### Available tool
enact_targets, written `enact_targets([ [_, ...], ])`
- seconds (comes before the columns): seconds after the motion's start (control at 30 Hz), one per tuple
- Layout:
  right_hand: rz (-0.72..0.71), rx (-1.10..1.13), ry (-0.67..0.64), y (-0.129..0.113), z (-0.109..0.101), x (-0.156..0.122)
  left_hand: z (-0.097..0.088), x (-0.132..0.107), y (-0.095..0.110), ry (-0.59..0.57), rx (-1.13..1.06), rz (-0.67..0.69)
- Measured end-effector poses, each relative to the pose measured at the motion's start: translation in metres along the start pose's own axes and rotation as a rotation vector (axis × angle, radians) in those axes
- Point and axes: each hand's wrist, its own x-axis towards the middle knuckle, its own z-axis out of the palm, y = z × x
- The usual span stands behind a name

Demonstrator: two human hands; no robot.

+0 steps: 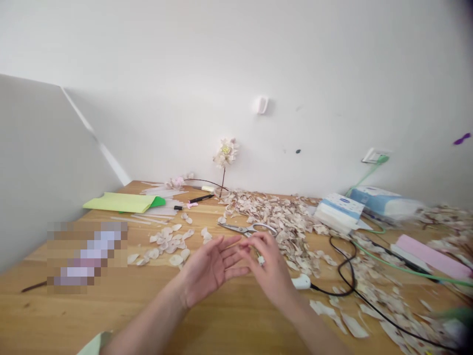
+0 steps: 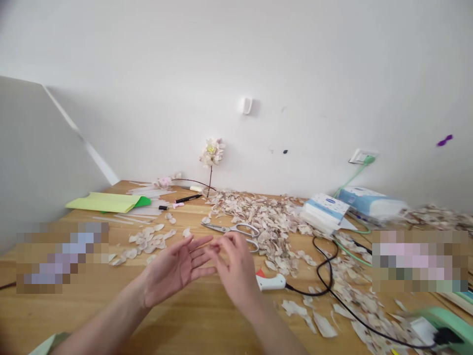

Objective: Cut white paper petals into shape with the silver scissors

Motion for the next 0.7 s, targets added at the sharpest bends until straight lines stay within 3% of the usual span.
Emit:
enact_targets([
  [0.13,0.113,-0.040,0.139,0.019,-0.001,0.014,0.002,-0.022,0.024,-0.021,0.397,0.005],
  [0.23,0.136,-0.030,0.101,0.029,-0.007,0.007,-0.018,-0.025,0.073,0.225,1.017,0.153],
  [0.3,0.185,-0.007,0.026,0.033,-0.010,-0.003,-0.045,-0.020,0.117,0.524,1.564,0.299],
  [0.4,0.332,0.026,-0.071,0.042,-0.012,-0.016,-0.094,-0.016,0.175,0.768,1.728,0.362],
  [0.47,0.401,0.041,-0.086,0.049,-0.012,-0.021,-0.122,-0.019,0.198,0.853,1.782,0.385],
  [0.57,0.432,0.033,-0.079,0.057,-0.014,-0.024,-0.147,-0.031,0.207,0.868,1.844,0.463],
  [0.7,0.448,0.001,-0.117,0.065,-0.016,-0.026,-0.157,-0.040,0.201,0.824,1.888,0.574],
])
